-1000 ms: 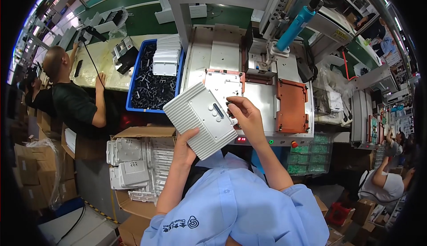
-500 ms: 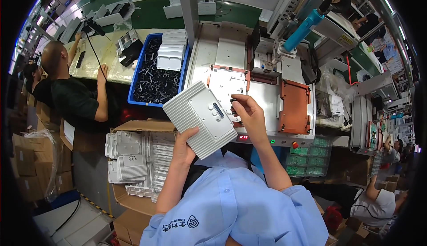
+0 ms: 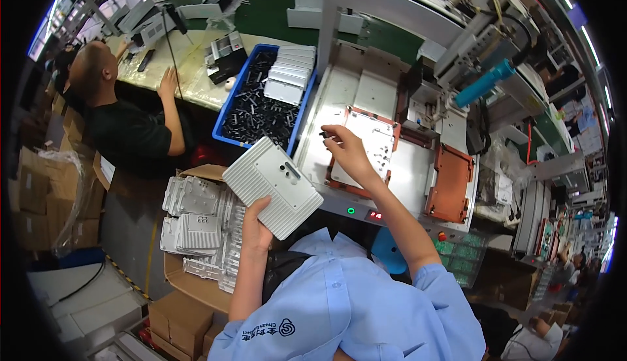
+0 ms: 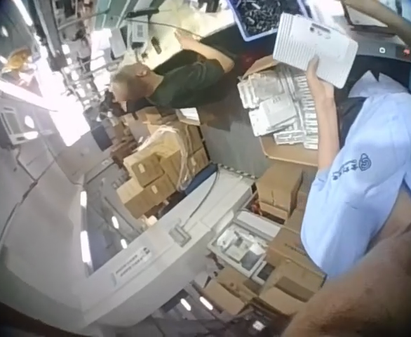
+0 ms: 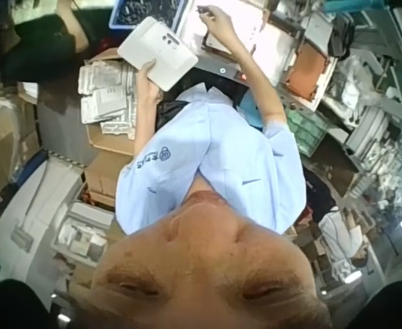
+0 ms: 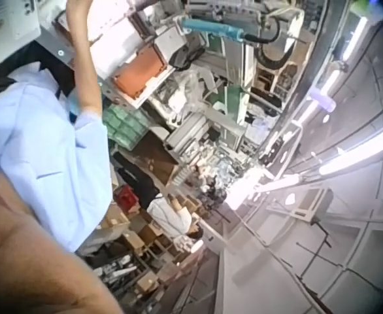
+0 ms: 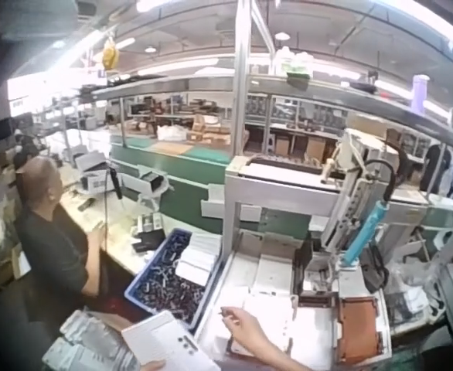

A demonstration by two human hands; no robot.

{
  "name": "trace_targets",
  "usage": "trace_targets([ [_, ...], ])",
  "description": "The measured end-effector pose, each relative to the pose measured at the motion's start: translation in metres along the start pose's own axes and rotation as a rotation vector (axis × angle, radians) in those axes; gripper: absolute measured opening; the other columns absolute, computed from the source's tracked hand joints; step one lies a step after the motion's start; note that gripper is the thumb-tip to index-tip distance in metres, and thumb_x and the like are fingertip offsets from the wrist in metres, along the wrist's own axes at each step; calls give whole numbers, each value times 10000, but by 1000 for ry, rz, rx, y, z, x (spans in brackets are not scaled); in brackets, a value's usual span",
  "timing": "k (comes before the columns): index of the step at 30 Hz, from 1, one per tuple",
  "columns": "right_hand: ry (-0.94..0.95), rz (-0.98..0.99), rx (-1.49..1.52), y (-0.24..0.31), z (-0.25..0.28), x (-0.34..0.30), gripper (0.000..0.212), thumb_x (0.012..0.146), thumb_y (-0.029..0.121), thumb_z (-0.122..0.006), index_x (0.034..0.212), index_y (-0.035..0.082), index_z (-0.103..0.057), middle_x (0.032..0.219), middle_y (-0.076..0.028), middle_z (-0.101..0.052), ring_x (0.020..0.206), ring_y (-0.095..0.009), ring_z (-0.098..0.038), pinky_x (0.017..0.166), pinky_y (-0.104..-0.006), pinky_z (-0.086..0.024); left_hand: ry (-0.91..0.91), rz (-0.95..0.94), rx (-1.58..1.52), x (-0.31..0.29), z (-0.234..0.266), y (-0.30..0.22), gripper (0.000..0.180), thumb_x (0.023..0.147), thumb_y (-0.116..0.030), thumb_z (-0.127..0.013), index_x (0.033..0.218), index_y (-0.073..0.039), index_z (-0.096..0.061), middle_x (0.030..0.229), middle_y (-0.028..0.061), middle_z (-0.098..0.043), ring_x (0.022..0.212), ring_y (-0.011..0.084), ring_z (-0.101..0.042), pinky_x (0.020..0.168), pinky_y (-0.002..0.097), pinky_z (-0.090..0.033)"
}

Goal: Assembling plastic housing components using an automated screwdriver station on a factory line.

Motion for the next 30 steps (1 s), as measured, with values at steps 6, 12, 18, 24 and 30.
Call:
trace_targets([
  [6,136,208,-218,-10,-92,124,328,853,155,-599,1151,20,-593,1043,-170,-656,945,-273,-642,841,-343,-496,-72,-78,-7,-11,38,-31,450,806,-40,-599,1231,49,-483,1141,148,-583,1060,270,-584,927,379,-476],
  [12,-83,412,-816,-44,-143,195,420,746,109,-659,1138,12,-546,1094,-200,-594,1031,-374,-562,867,-436,-453,-186,-148,-94,-27,76,-51,452,791,-20,-601,1221,56,-489,1120,153,-588,1045,275,-589,929,383,-475],
  [18,-186,329,-1202,-108,-163,224,569,840,131,-549,1364,5,-364,1303,-221,-458,1181,-390,-449,1002,-509,-329,-284,-184,-179,-33,99,-57,492,793,-4,-578,1270,39,-460,1161,154,-574,1084,288,-567,957,400,-459],
  [24,-193,329,-1229,-97,-179,226,937,618,294,-823,1364,7,-334,1191,-180,-465,1106,-348,-448,982,-505,-310,-302,-179,-207,-26,102,-64,510,788,-14,-598,1277,28,-459,1174,152,-567,1096,282,-559,960,394,-453],
  [30,-157,319,-1165,-94,-177,241,708,602,212,-796,1175,26,-424,1050,-176,-481,968,-346,-483,812,-439,-421,-263,-154,-219,-12,93,-60,490,789,10,-596,1259,40,-462,1164,151,-564,1088,274,-564,944,387,-465],
])
Point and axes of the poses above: each hand's wrist, its own x-axis towards the middle knuckle, its own z-axis out of the back of the hand, y = z × x, the point moved 8 cm from there along x, towards the middle knuckle
